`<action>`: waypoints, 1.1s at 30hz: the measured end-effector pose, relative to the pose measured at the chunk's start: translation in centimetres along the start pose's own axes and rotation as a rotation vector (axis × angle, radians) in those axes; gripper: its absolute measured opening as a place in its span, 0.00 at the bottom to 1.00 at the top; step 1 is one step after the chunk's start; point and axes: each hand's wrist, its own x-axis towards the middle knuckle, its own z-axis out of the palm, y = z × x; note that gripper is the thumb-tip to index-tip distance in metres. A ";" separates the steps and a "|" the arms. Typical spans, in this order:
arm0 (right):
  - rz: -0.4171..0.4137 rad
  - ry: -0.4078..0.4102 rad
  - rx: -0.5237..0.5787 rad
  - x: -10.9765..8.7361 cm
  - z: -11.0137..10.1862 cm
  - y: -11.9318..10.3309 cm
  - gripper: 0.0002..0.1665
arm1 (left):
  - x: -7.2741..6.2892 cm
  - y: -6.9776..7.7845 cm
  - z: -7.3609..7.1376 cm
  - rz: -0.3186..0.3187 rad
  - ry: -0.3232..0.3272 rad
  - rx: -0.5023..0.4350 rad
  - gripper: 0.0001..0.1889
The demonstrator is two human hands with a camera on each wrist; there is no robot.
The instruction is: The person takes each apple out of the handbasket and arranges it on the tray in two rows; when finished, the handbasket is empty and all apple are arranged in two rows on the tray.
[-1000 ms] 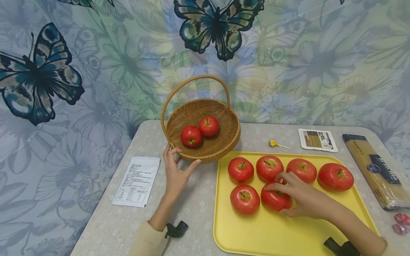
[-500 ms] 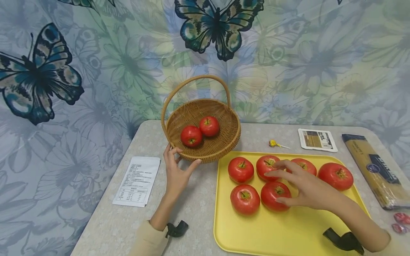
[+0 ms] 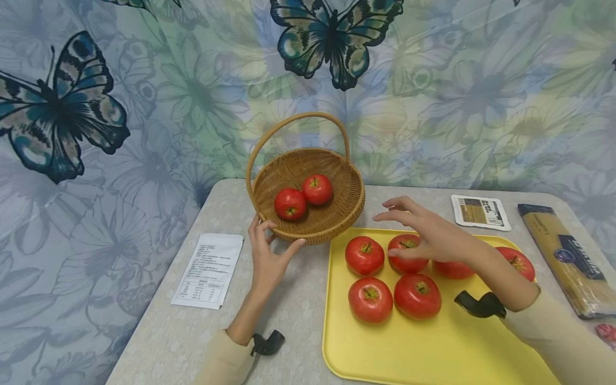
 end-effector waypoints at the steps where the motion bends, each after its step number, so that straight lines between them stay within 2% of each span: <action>1: -0.001 -0.010 0.009 0.8 -0.1 0.2 0.36 | 0.0 0.0 0.0 0.000 -0.002 -0.002 0.33; 6: -0.032 -0.043 0.032 4.5 -0.2 1.2 0.37 | 0.1 0.1 -0.1 -0.004 0.000 -0.015 0.33; 13: -0.073 -0.047 0.080 9.8 0.5 2.2 0.37 | 0.1 0.1 -0.1 -0.006 0.003 -0.015 0.33; 14: -0.065 -0.049 0.075 10.6 0.7 2.3 0.36 | 0.0 0.6 -0.2 -0.009 0.002 -0.023 0.33; 17: -0.052 -0.041 0.047 12.6 1.3 2.6 0.36 | 0.0 0.7 -0.3 -0.002 -0.002 -0.029 0.34; 20: -0.038 -0.054 0.033 14.4 1.7 2.7 0.37 | 0.0 0.6 -0.3 0.007 -0.005 -0.037 0.34; 21: -0.037 -0.061 0.034 15.0 1.8 2.8 0.37 | 0.1 0.1 -0.3 0.013 -0.003 -0.032 0.34; 27: -0.004 -0.168 0.034 18.0 2.5 3.1 0.37 | 0.1 -0.1 -0.2 0.031 0.009 -0.031 0.33; 33: 0.092 -0.242 0.026 19.9 3.3 3.5 0.38 | 0.2 -0.3 -0.1 0.046 0.013 -0.028 0.33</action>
